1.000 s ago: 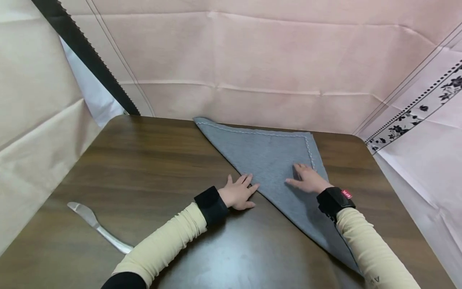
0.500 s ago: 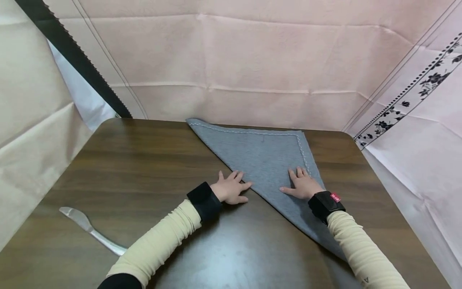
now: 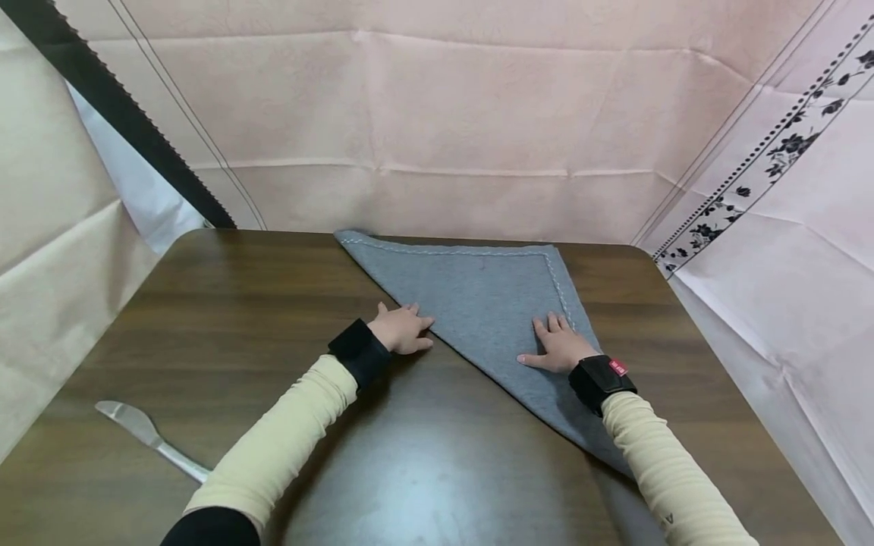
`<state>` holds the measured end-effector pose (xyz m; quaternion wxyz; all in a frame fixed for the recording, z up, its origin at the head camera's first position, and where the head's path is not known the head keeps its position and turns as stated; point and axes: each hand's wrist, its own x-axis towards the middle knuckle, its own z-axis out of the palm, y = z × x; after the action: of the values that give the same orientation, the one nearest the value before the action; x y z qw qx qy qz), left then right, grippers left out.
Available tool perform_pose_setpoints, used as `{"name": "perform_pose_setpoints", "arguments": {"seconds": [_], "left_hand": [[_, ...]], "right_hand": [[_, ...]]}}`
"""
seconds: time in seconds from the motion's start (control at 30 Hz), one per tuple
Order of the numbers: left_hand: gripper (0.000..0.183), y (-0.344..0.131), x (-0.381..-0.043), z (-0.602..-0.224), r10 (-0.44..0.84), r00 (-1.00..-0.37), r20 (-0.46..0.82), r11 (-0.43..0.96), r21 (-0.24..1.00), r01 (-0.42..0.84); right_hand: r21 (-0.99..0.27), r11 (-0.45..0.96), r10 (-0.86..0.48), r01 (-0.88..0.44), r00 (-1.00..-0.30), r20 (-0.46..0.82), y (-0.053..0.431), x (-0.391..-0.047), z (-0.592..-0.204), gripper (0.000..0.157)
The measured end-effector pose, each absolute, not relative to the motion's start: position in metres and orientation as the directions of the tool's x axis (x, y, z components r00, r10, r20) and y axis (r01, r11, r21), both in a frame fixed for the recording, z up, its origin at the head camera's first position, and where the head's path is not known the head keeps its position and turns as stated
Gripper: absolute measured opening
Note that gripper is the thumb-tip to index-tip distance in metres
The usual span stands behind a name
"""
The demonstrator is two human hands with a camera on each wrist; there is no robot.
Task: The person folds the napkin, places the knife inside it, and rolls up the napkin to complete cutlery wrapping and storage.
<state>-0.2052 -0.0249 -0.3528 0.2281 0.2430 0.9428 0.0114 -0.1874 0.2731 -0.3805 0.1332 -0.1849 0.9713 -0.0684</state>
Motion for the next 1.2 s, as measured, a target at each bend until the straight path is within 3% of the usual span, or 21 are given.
{"name": "perform_pose_setpoints", "arguments": {"seconds": [0.3, 0.43, 0.6, 0.7, 0.87, 1.0, 1.2], "left_hand": [[0.054, -0.018, -0.173, -0.347, 0.468, -0.803, -0.369, 0.859, -0.024, 0.512], [0.05, -0.019, -0.166, -0.348, 0.47, -0.812, -0.347, 0.86, -0.027, 0.51], [0.027, -0.024, -0.18, -0.348, 0.521, -0.834, -0.183, 0.85, 0.024, 0.526], [0.025, -0.03, -0.197, -0.35, 0.509, -0.854, -0.112, 0.86, 0.023, 0.51], [0.05, -0.045, -0.227, -0.357, 0.41, -0.892, -0.192, 0.912, 0.103, 0.397], [0.054, -0.06, -0.24, -0.362, 0.335, -0.91, -0.244, 0.94, 0.155, 0.304], [0.06, -0.074, -0.239, -0.363, 0.256, -0.913, -0.317, 0.966, 0.112, 0.232]], "right_hand": [[-0.258, 0.915, -0.382, -0.311, -0.872, -0.305, 0.279, -0.191, -0.37, 0.089], [-0.258, 0.926, -0.353, -0.277, -0.878, -0.323, 0.283, -0.191, -0.366, 0.088], [-0.252, 0.936, -0.323, -0.244, -0.882, -0.343, 0.285, -0.19, -0.363, 0.088], [-0.257, 0.936, -0.322, -0.241, -0.88, -0.348, 0.282, -0.191, -0.364, 0.087], [-0.248, 0.938, -0.322, -0.244, -0.878, -0.354, 0.274, -0.192, -0.365, 0.086], [-0.245, 0.938, -0.325, -0.247, -0.875, -0.36, 0.269, -0.191, -0.365, 0.086], [-0.279, 0.931, -0.329, -0.234, -0.869, -0.37, 0.268, -0.191, -0.366, 0.09]]}}
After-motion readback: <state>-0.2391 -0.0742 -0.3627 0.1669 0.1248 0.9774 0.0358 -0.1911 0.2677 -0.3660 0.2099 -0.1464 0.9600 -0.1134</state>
